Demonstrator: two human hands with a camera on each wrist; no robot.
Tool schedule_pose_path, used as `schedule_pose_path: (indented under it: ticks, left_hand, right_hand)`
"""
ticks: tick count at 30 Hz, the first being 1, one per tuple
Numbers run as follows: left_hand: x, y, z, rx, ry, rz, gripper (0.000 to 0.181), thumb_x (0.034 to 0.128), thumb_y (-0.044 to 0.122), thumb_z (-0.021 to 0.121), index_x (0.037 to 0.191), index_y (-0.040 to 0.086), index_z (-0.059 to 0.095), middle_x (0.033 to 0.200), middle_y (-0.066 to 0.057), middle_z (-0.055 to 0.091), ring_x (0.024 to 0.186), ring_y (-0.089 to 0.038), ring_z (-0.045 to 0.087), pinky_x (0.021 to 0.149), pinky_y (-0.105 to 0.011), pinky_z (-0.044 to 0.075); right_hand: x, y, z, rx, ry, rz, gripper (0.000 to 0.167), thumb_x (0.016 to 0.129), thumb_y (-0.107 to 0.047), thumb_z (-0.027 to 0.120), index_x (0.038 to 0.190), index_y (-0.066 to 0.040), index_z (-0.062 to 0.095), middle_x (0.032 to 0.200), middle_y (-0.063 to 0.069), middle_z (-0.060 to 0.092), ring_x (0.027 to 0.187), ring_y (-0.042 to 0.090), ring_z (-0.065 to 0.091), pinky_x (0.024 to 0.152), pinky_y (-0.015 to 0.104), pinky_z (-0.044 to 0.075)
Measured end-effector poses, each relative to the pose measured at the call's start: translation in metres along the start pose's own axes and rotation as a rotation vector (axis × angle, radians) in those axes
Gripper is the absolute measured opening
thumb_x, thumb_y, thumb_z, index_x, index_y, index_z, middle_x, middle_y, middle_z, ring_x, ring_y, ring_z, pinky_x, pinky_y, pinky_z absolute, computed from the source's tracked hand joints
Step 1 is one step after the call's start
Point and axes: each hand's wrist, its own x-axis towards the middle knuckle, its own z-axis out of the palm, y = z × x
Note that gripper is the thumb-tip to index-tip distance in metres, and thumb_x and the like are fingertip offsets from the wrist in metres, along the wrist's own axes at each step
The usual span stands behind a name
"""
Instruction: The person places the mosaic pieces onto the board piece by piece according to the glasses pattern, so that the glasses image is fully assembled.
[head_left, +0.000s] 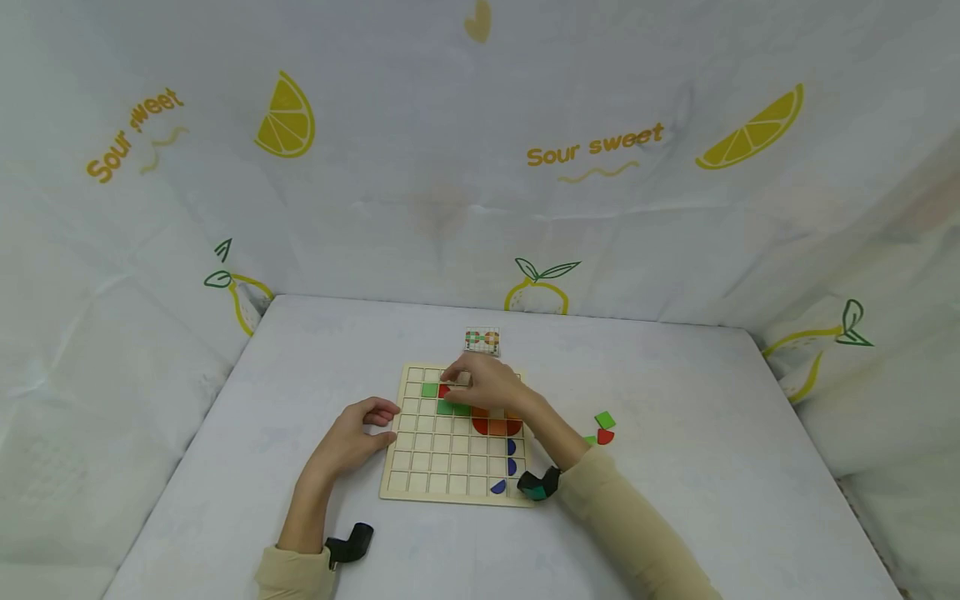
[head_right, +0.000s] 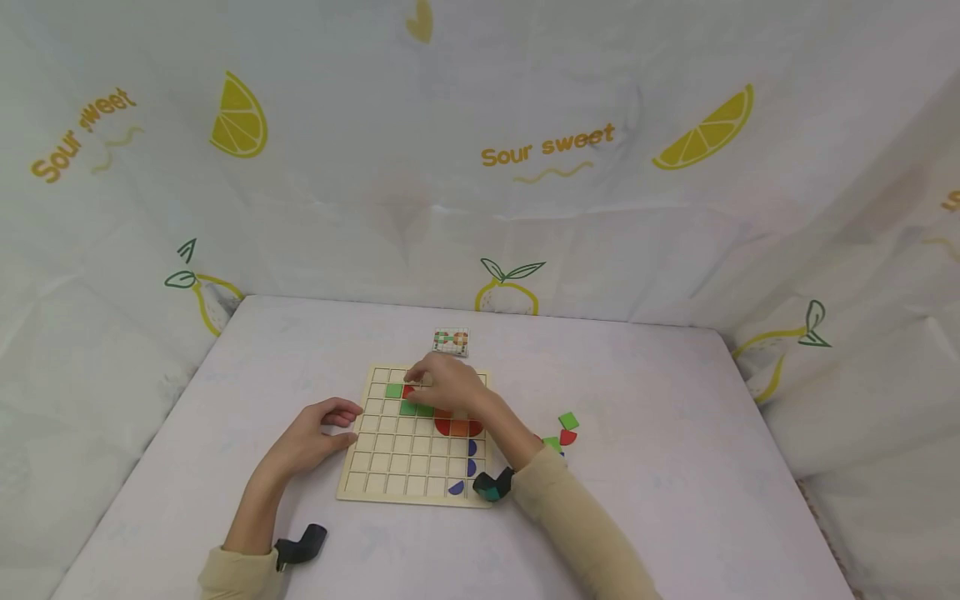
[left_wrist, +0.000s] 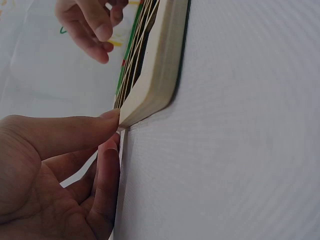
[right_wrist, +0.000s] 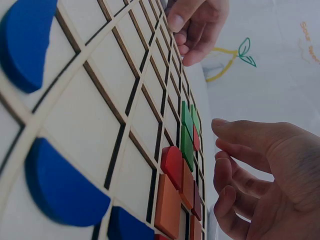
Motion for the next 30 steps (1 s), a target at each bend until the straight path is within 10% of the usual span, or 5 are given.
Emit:
schedule_pose_path:
  ticks: [30]
  left_hand:
    - [0.0, -0.001, 0.001, 0.012, 0.01, 0.004, 0.035, 0.0915, -0.001, 0.079, 0.125, 0.002, 0.071, 0.117, -0.012, 0.072, 0.11, -0.024, 0.067, 0.098, -0.04, 0.053]
  right_hand:
    - [-0.103, 0.037, -0.052, 0.137, 0.086, 0.125, 0.034, 0.097, -0.022, 0.082, 0.128, -0.009, 0.077, 0.126, 0.011, 0.077, 0.092, 0.019, 0.065, 0.068, 0.024, 0.057]
